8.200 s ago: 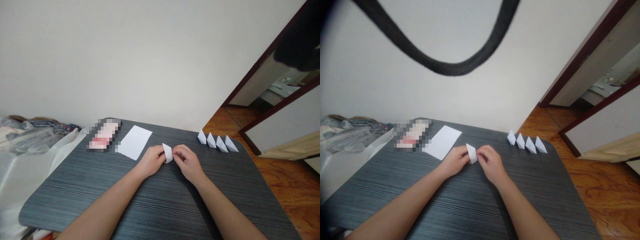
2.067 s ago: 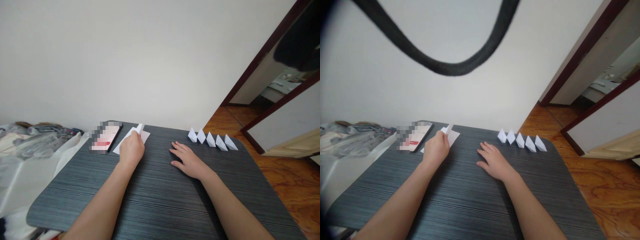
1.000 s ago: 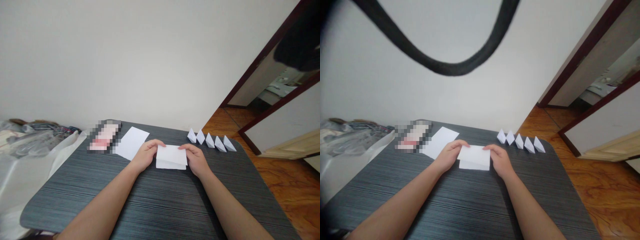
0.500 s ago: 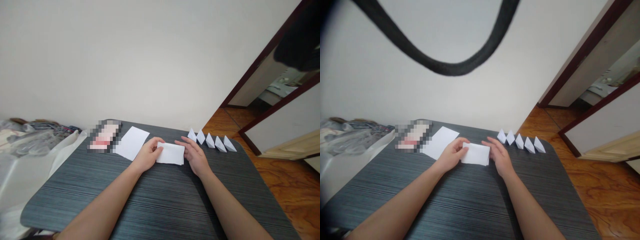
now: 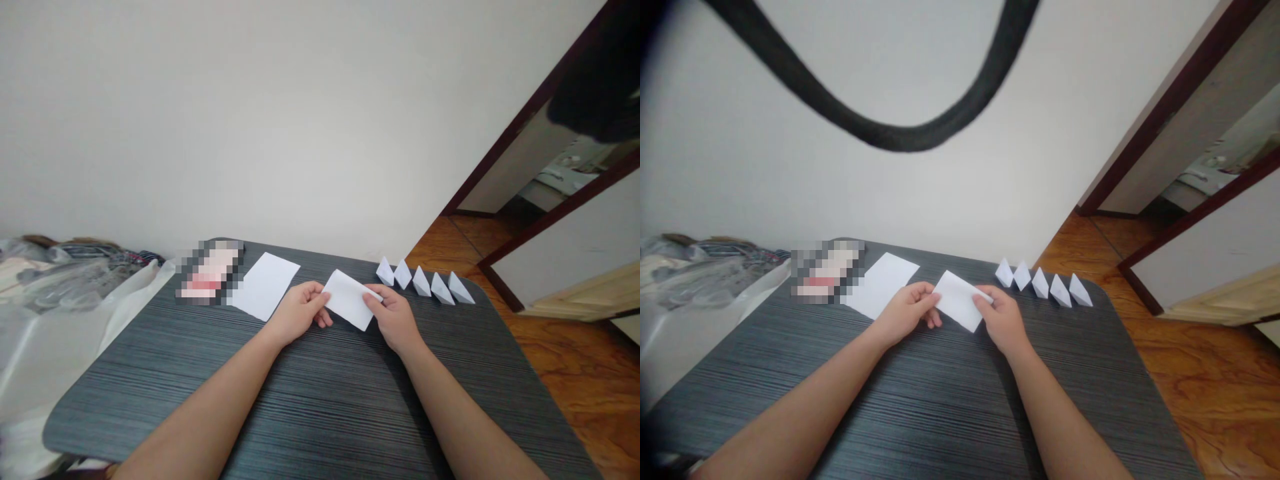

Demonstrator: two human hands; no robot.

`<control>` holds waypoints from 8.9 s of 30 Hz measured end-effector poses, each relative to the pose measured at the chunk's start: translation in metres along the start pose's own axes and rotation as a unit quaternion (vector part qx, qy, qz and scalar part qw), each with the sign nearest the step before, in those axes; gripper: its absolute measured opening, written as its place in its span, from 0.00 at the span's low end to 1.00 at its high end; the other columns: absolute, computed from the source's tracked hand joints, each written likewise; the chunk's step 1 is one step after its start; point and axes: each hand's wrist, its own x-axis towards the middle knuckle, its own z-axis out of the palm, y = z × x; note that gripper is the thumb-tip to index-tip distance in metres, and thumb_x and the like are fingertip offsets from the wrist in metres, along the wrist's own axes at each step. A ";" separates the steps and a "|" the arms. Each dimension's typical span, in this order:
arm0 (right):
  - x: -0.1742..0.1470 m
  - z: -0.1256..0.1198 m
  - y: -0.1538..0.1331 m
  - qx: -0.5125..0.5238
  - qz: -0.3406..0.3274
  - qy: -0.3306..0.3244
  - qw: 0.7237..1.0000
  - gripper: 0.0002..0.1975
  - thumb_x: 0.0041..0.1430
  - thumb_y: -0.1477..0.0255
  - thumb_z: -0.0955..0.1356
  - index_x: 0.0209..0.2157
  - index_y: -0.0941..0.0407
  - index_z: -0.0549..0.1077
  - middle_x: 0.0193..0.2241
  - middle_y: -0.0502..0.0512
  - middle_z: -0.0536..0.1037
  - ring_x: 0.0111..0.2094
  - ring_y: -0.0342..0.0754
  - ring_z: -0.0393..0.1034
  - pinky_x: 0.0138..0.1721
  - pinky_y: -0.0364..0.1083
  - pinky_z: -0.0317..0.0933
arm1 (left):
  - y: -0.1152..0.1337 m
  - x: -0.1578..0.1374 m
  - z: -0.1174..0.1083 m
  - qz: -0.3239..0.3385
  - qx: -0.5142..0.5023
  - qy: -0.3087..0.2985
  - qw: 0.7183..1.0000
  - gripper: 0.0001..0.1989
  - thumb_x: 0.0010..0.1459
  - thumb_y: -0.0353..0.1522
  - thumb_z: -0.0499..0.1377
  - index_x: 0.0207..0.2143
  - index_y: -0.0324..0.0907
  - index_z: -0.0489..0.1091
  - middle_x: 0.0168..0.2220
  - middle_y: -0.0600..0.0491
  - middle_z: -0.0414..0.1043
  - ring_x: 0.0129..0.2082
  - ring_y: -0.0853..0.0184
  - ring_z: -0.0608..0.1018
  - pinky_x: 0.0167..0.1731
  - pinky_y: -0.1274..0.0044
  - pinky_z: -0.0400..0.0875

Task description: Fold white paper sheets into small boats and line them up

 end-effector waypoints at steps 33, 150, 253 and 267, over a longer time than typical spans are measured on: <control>-0.007 0.004 -0.011 -0.030 -0.011 -0.108 0.994 0.12 0.56 0.64 0.65 0.38 0.56 0.73 0.33 0.55 0.78 0.33 0.51 0.72 0.34 0.47 0.64 | 0.007 -0.003 0.004 0.032 0.001 0.047 0.998 0.09 0.54 0.34 0.56 0.33 0.37 0.69 0.19 0.56 0.68 0.19 0.74 0.68 0.22 0.81 0.61; -0.009 0.006 -0.012 -0.004 0.051 -0.122 0.991 0.17 0.57 0.59 0.64 0.25 0.58 0.71 0.20 0.51 0.72 0.22 0.44 0.66 0.25 0.43 0.62 | 0.012 -0.013 0.004 0.039 0.064 0.014 0.997 0.12 0.58 0.39 0.51 0.33 0.39 0.64 0.19 0.59 0.60 0.17 0.74 0.64 0.16 0.83 0.57; -0.013 0.007 -0.018 -0.118 -0.032 -0.154 0.980 0.12 0.61 0.67 0.61 0.29 0.57 0.72 0.20 0.49 0.72 0.24 0.43 0.67 0.27 0.42 0.59 | 0.017 -0.012 0.009 0.113 0.264 0.022 0.958 0.13 0.57 0.36 0.52 0.31 0.40 0.73 0.29 0.54 0.74 0.29 0.68 0.72 0.29 0.79 0.63; -0.018 0.010 -0.029 -0.222 -0.090 -0.168 0.956 0.13 0.60 0.69 0.61 0.24 0.57 0.70 0.19 0.48 0.70 0.22 0.42 0.64 0.25 0.41 0.53 | 0.017 -0.012 0.011 0.124 0.272 -0.012 0.954 0.11 0.56 0.33 0.52 0.29 0.40 0.73 0.27 0.55 0.73 0.29 0.69 0.72 0.28 0.80 0.63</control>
